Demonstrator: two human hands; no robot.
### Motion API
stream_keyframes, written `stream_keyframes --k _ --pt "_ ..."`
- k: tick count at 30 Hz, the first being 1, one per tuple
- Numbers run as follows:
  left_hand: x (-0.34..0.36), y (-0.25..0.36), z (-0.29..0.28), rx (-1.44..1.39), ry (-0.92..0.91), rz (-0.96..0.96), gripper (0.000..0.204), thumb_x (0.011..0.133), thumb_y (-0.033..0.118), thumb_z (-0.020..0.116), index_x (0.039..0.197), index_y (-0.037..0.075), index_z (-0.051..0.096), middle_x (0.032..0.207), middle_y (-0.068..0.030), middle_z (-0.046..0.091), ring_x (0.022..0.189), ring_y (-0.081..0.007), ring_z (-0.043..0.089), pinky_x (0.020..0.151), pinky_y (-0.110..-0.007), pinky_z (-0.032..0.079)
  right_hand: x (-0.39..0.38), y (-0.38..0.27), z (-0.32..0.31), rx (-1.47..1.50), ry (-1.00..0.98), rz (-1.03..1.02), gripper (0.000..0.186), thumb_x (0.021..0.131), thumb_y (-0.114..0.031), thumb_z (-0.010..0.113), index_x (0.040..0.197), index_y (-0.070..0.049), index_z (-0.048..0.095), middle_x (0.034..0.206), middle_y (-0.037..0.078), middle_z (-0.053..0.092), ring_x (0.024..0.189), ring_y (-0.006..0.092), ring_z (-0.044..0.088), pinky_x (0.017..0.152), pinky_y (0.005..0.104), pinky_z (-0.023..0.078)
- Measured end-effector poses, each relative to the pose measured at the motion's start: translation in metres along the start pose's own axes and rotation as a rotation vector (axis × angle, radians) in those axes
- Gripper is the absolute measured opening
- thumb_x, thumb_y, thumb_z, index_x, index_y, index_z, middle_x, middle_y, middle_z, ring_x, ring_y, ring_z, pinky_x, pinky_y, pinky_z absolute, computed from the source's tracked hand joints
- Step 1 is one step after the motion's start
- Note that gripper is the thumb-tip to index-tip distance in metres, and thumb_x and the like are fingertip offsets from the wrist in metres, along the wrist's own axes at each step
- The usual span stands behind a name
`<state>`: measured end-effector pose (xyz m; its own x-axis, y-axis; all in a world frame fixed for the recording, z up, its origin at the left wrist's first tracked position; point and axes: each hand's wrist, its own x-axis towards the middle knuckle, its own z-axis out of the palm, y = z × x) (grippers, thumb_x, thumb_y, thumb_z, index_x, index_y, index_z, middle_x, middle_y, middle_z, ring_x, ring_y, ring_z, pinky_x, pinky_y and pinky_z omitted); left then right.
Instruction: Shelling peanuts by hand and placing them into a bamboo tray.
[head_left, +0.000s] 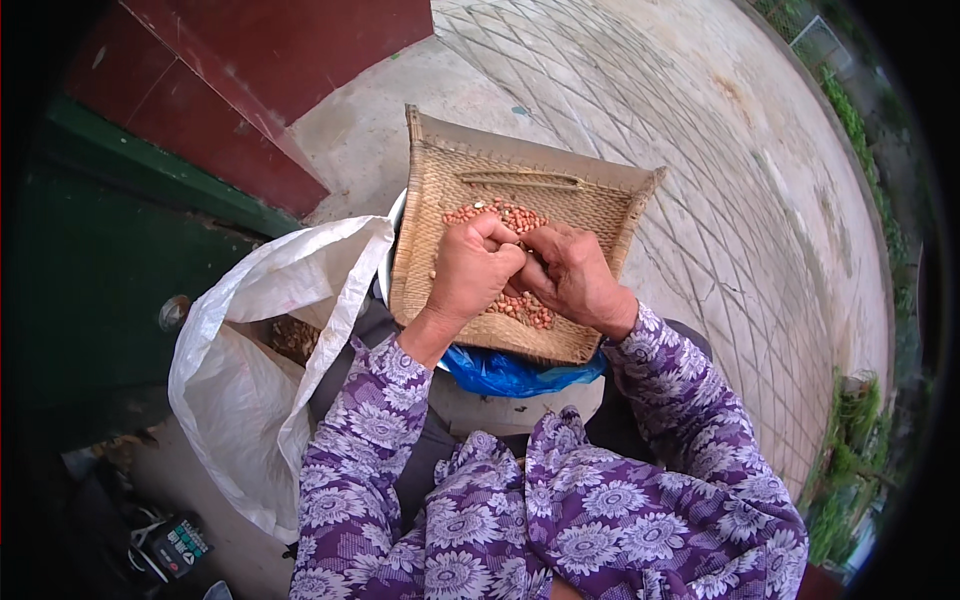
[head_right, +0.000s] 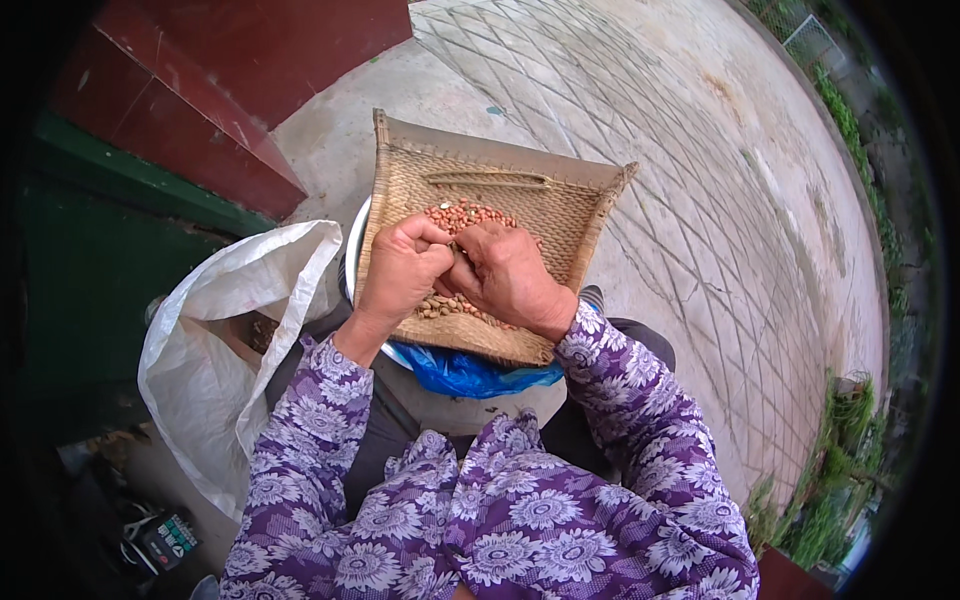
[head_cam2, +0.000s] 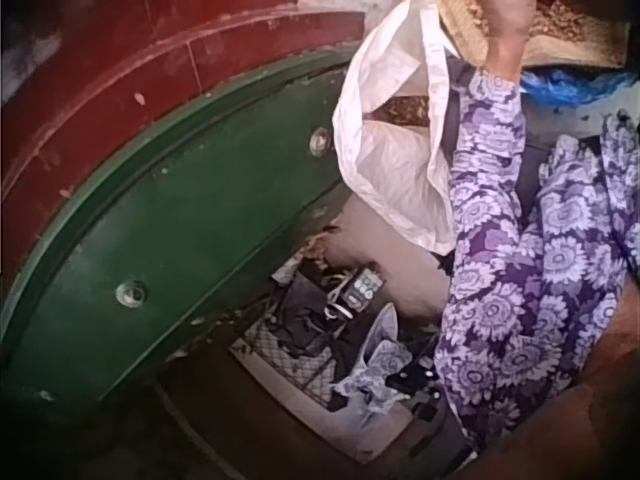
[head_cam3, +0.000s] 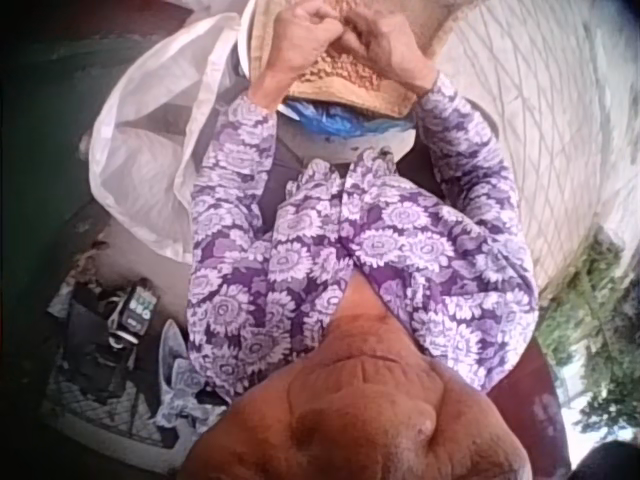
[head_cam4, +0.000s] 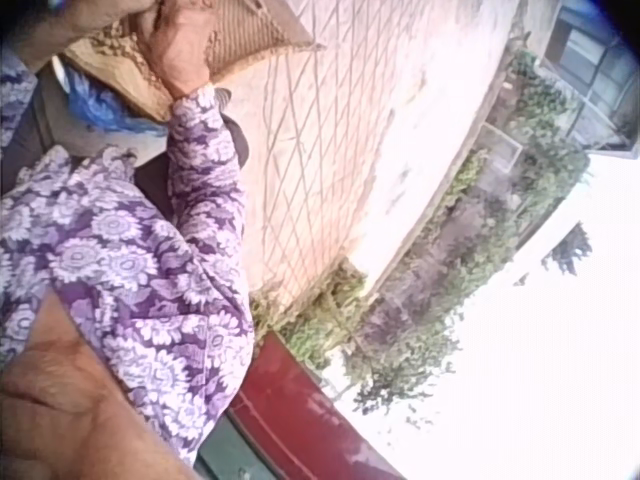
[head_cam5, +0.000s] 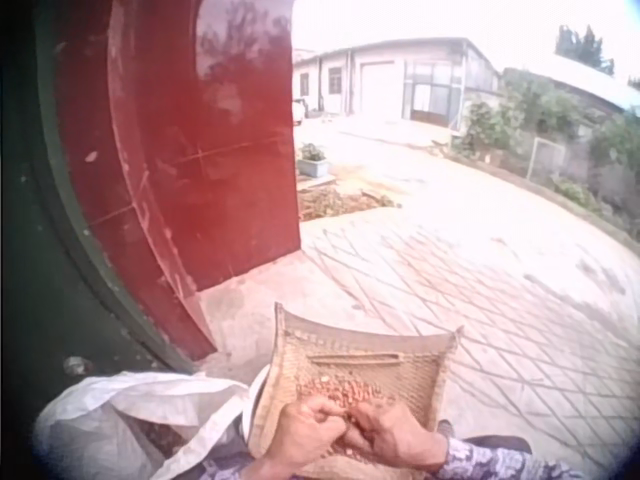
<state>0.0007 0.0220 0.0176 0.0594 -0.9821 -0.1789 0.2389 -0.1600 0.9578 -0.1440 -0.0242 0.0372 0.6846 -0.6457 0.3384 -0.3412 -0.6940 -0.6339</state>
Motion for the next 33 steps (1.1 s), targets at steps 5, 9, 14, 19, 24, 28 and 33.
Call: stream_keyframes --k 5,9,14,19,24,28,33 --pt "0.001 0.001 -0.001 -0.179 -0.018 -0.023 0.002 0.076 -0.003 0.053 0.075 -0.003 0.054 0.065 -0.0114 0.061 0.051 -0.0131 0.06 0.042 -0.024 0.051 0.0 -0.002 -0.004 0.227 0.008 0.167 0.008 0.072 -0.005 0.055 0.067 0.001 0.053 0.057 0.014 0.05 0.049 0.0215 0.05 0.046 0.0314 0.039" --pt "0.002 -0.004 -0.005 -0.399 -0.107 -0.088 0.002 0.079 -0.001 0.052 0.08 -0.001 0.054 0.068 -0.0114 0.061 0.051 -0.0161 0.061 0.043 -0.026 0.053 -0.001 -0.001 -0.01 0.252 -0.034 0.239 0.01 0.072 -0.005 0.053 0.066 0.002 0.053 0.054 0.011 0.047 0.048 0.0138 0.046 0.044 0.0282 0.037" --pt "0.004 -0.008 -0.007 -0.492 -0.1 -0.128 0.003 0.081 0.002 0.053 0.083 0.002 0.055 0.068 -0.0116 0.061 0.053 -0.0173 0.062 0.045 -0.028 0.053 0.001 0.001 -0.005 0.316 0.029 0.312 0.012 0.075 -0.007 0.051 0.07 0.002 0.057 0.051 0.005 0.048 0.047 0.0077 0.042 0.043 0.0259 0.036" --pt "0.002 -0.005 -0.006 -0.609 -0.102 -0.122 0.005 0.081 0.002 0.053 0.083 0.004 0.056 0.07 -0.0114 0.061 0.056 -0.0159 0.062 0.047 -0.027 0.052 -0.001 0.012 -0.009 0.634 0.037 0.61 0.015 0.078 -0.009 0.048 0.07 0.001 0.056 0.053 -0.002 0.047 0.049 0.0044 0.043 0.043 0.0216 0.035" --pt "0.002 0.004 -0.006 -0.08 -0.001 -0.007 0.007 0.078 0.002 0.056 0.084 0.002 0.059 0.07 -0.0095 0.062 0.055 -0.012 0.061 0.048 -0.024 0.05 -0.001 0.023 -0.013 1.153 0.044 0.682 0.013 0.084 -0.011 0.049 0.075 -0.003 0.055 0.057 -0.002 0.048 0.047 0.0067 0.044 0.044 0.0206 0.035" --pt "0.007 -0.001 -0.007 0.433 0.174 0.34 0.001 0.072 0.002 0.059 0.072 0.001 0.059 0.057 -0.0058 0.059 0.051 -0.0113 0.058 0.048 -0.024 0.045 0.002 0.028 -0.012 1.269 -0.015 0.682 0.014 0.084 -0.012 0.048 0.09 -0.002 0.056 0.069 0.002 0.055 0.054 0.009 0.05 0.046 0.0209 0.04" --pt "0.006 0.004 -0.01 0.589 0.201 0.466 0.001 0.07 0.002 0.059 0.071 0.001 0.059 0.06 -0.0099 0.06 0.051 -0.0134 0.058 0.048 -0.027 0.044 0.007 0.037 -0.001 1.344 -0.095 0.787 0.019 0.086 -0.02 0.052 0.095 -0.004 0.056 0.085 0.005 0.056 0.063 0.01 0.053 0.05 0.0215 0.043"
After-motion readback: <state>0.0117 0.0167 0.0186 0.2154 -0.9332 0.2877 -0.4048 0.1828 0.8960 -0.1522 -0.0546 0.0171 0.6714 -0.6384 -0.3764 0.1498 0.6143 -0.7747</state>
